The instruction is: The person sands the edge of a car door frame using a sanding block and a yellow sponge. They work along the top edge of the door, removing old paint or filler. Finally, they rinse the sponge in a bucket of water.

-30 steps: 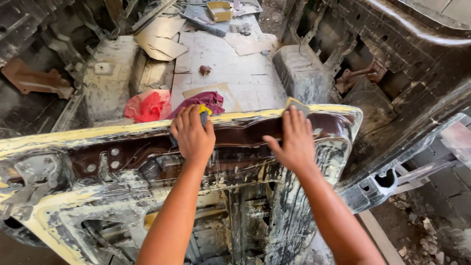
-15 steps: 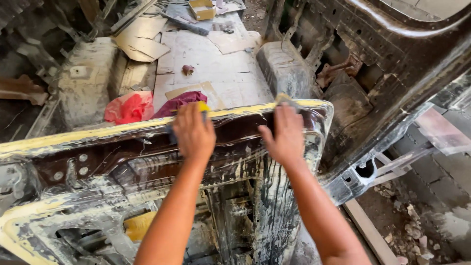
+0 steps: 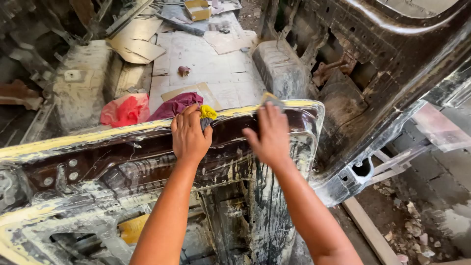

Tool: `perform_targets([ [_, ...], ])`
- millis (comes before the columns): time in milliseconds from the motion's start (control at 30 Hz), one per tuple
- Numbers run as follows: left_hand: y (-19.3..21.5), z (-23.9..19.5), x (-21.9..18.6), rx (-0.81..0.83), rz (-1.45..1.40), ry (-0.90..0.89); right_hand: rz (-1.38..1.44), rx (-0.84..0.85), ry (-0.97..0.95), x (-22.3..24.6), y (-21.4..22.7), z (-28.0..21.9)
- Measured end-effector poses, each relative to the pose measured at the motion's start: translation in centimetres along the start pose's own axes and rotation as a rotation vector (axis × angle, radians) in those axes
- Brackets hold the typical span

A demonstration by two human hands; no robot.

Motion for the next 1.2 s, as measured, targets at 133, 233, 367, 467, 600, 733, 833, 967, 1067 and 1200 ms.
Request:
perform_targets([
  [133, 0.7, -0.2, 0.1, 0.038, -0.039, -0.034, 0.114, 0.023, 0.22, 3.7, 0.5, 0.0],
  [233, 1.1, 0.1, -0.4, 0.04, -0.068, -0.041, 0.138, 0.137, 0.232, 0.4, 2.4, -0.2],
  [367, 0.9, 0.3, -0.8, 0.13, 0.115, -0.084, -0.053, 0.046, -0.054, -7.0, 2.0, -0.7],
  [467, 0.8, 0.3, -0.9, 0.158, 0.114, -0.072, -0.08, -0.03, -0.063, -5.1, 0.3, -0.3],
  [600, 0.9, 0.1, -0.7, 0.177, 0.104, -0.064, 0.035, -0.029, 0.136, 1.7, -0.5, -0.6],
  [733, 0.6, 0.5, -0.8, 0.177, 0.09, -0.057, 0.121, 0.02, 0.258, -0.5, 3.4, 0.3],
  [833, 0.8, 0.0, -0.8, 0.161, 0.093, -0.043, -0.032, 0.312, 0.048, -5.4, 3.1, -0.6],
  [967, 0.8, 0.1, -1.0, 0.169, 0.089, -0.029, 0.023, -0.083, -0.038, -3.6, 1.4, -0.5],
  [1067, 1.1, 0.2, -0.9, 0.146, 0.093, -0.051, 0.092, -0.038, 0.12, 2.6, 0.0, -0.2],
  [1200, 1.5, 0.5, -1.2, 0.158, 0.078, -0.045, 0.277, 0.067, 0.328, 4.2, 1.6, -0.3],
])
Point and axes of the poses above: each hand's wrist, its own z-axis towards the middle knuckle, its own y-axis out of the back of the hand, x = y × z, the point moved 3 cm from there along z, towards the middle knuckle, and after that the axes turned 5 degrees about -x, right-handed, at the moved point
